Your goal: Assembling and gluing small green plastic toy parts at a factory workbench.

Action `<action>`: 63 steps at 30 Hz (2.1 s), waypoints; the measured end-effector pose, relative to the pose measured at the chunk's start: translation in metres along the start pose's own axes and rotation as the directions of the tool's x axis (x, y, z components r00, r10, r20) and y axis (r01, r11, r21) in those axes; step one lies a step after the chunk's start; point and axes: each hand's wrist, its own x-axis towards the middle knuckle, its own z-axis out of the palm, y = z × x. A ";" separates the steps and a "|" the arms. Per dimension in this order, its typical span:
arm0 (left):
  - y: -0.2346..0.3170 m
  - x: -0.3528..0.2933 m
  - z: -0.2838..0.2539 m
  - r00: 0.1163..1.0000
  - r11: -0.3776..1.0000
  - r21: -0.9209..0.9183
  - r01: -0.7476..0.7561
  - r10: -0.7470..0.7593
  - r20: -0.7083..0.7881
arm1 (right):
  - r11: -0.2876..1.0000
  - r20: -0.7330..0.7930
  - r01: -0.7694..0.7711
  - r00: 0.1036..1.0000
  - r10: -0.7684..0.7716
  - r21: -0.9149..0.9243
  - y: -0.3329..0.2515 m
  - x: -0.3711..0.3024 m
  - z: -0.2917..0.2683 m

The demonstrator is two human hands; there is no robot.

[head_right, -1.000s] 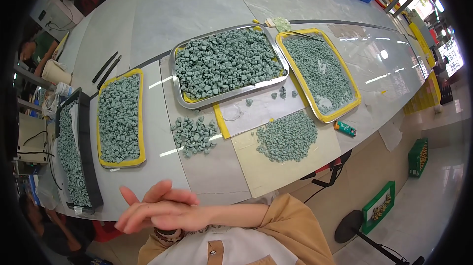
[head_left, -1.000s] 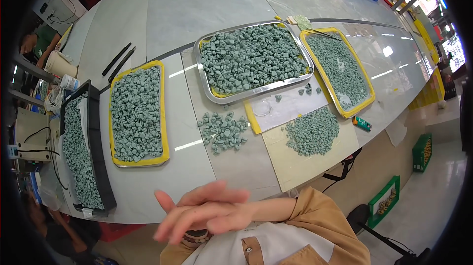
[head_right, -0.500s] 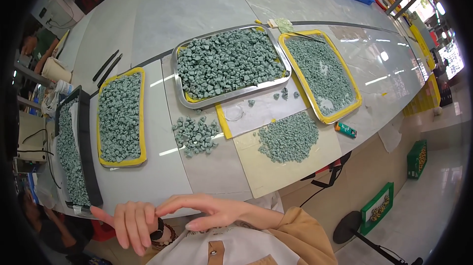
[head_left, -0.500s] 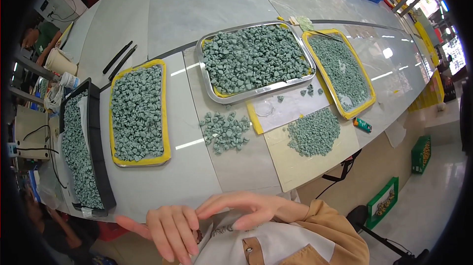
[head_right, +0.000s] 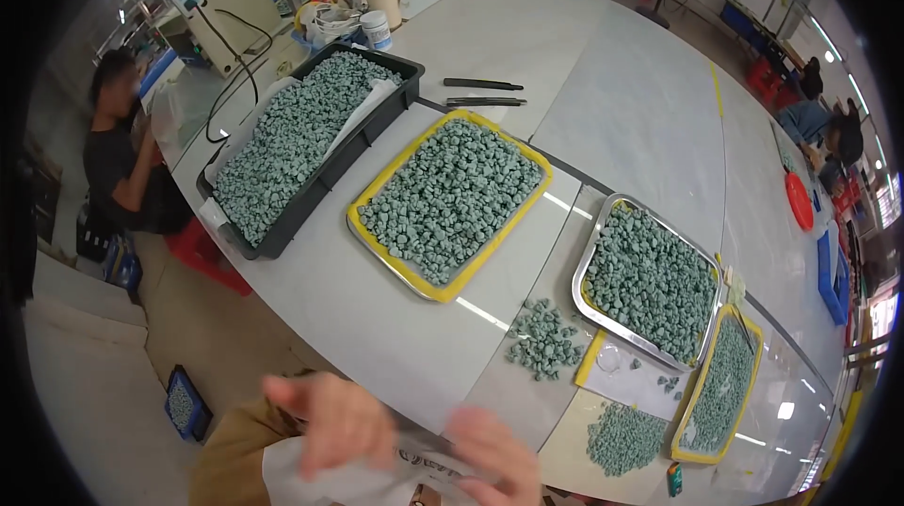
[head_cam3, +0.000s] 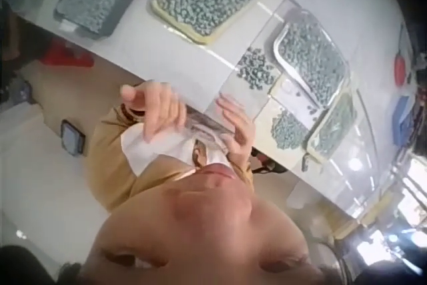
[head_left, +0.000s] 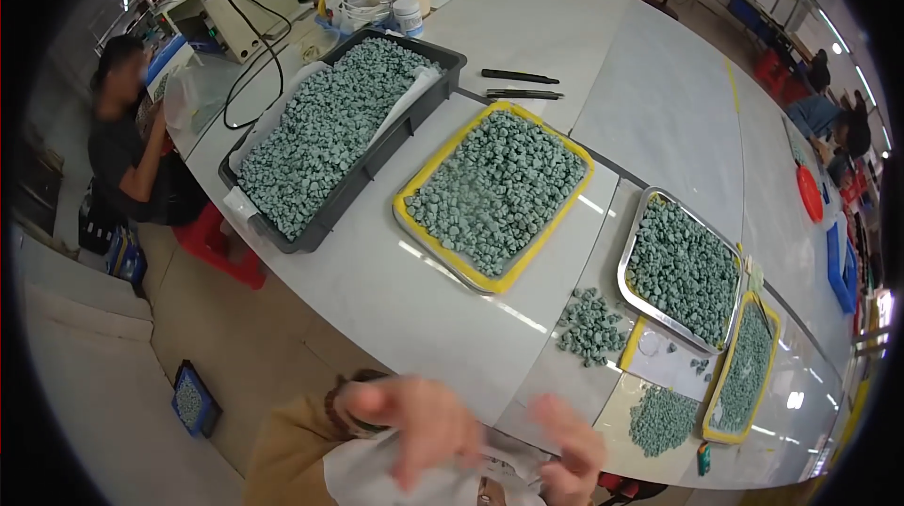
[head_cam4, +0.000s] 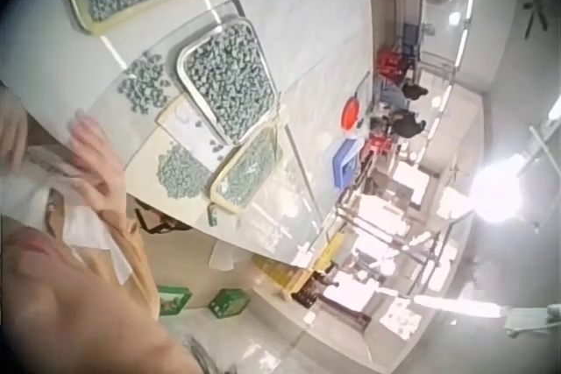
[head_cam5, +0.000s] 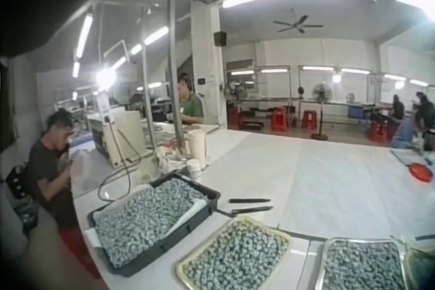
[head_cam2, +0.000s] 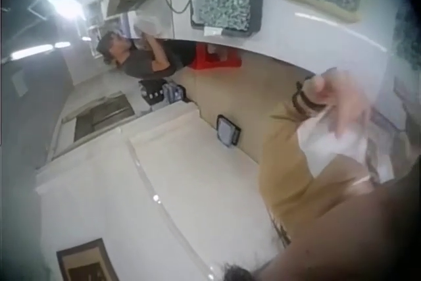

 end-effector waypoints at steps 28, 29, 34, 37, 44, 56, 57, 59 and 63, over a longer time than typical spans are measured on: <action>0.378 0.131 -0.485 0.508 -0.829 -0.247 0.502 0.514 -0.691 | 0.142 -0.875 -0.864 0.469 -0.119 -0.483 -0.025 0.023 -0.059; 0.364 0.127 -0.485 0.465 -0.828 -0.258 0.498 0.506 -0.726 | 0.118 -0.887 -0.881 0.445 -0.121 -0.458 -0.025 0.028 -0.056; 0.588 0.042 -0.564 0.698 -0.787 -0.386 0.481 0.610 -0.375 | 0.506 -0.949 -0.830 0.308 0.062 -0.237 -0.012 -0.014 -0.073; 0.379 0.086 -0.590 0.460 -0.850 -0.333 0.407 0.506 -0.730 | 0.419 -0.992 -0.902 0.121 0.026 -0.099 -0.023 0.010 -0.052; 0.411 0.149 -0.444 0.710 -0.861 -0.286 0.420 0.508 -0.488 | 0.638 -0.972 -0.744 0.231 -0.033 -0.199 -0.013 -0.002 -0.060; 0.140 0.101 -0.022 0.682 -0.095 0.993 0.071 -0.722 -0.118 | 0.998 -0.403 -0.052 0.913 0.059 0.029 0.008 0.063 -0.023; 0.119 0.090 -0.014 0.713 -0.016 0.991 0.132 -0.694 -0.106 | 0.972 -0.172 -0.060 0.980 0.101 0.228 0.008 0.061 -0.021; 0.087 0.070 -0.009 0.744 0.097 0.980 0.174 -0.665 -0.066 | 0.907 0.041 -0.120 0.993 0.113 0.403 0.018 0.044 -0.012; 0.042 0.037 -0.008 0.850 0.029 0.995 -0.096 -0.518 0.097 | 0.944 0.219 -0.184 0.968 0.125 0.276 0.042 0.007 0.003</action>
